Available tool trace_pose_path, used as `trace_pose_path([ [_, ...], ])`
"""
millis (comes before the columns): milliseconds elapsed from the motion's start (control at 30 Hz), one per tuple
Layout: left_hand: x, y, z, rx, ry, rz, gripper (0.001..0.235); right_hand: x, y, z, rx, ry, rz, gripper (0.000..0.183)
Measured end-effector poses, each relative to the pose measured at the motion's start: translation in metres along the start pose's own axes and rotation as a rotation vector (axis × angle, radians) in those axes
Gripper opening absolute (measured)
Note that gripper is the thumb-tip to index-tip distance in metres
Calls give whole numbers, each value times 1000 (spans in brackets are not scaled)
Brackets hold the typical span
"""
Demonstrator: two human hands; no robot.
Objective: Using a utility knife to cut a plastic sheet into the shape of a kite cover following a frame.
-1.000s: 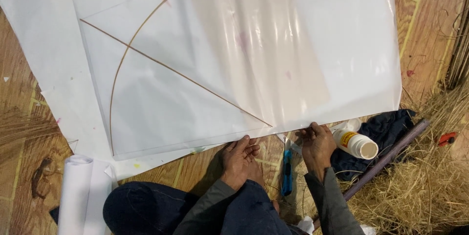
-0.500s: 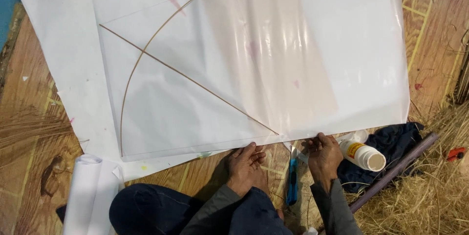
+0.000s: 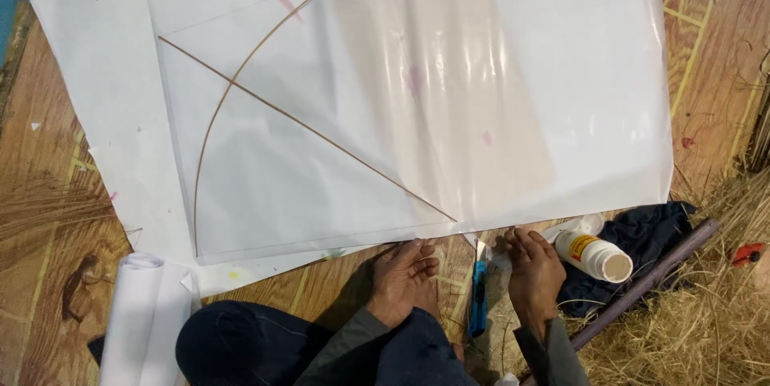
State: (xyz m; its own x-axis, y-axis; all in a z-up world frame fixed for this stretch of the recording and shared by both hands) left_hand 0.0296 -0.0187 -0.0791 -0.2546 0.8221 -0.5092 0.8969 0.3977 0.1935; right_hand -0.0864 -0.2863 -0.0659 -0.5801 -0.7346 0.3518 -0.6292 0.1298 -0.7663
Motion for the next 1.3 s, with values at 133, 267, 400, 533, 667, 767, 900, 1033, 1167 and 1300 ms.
trace_pose_path([
  [133,5,12,-23,61,-154,146,40,-10,-62,-68,-173,174,447,43],
  [267,15,54,-54,-35,-162,235,42,35,-51,-99,-17,208,-29,45],
  [400,37,90,-64,-208,-205,274,45,99,-14,-123,61,405,-380,47],
  [533,55,88,-58,-216,-77,283,43,128,11,-121,-38,461,-341,39],
  [667,37,86,-57,-240,-105,379,38,122,8,-124,17,440,-352,37],
  [767,28,90,-63,-253,-70,532,42,106,12,-119,34,340,-393,39],
  [900,24,99,-69,-263,18,742,39,86,2,-118,12,269,-364,39],
  [1033,16,104,-73,-269,63,793,41,66,-5,-115,496,209,-707,29],
  [1167,9,116,-73,-364,59,852,39,6,-42,-104,389,-70,-699,24],
  [1300,-6,142,-75,-519,55,1081,41,-22,29,-80,-113,-343,-745,44],
])
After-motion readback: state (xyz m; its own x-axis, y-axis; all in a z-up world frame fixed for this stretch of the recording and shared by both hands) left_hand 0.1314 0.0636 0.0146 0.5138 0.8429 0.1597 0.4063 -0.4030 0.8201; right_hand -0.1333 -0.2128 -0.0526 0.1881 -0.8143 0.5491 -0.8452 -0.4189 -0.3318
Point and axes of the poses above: each hand's wrist, its own z-axis towards the middle knuckle, its own x-axis out of the back of the hand, y = z × x, the point moved 10 cm from there along z, towards the middle knuckle, and after that the axes turned 11 degrees about -y, right-handed, at the moved point
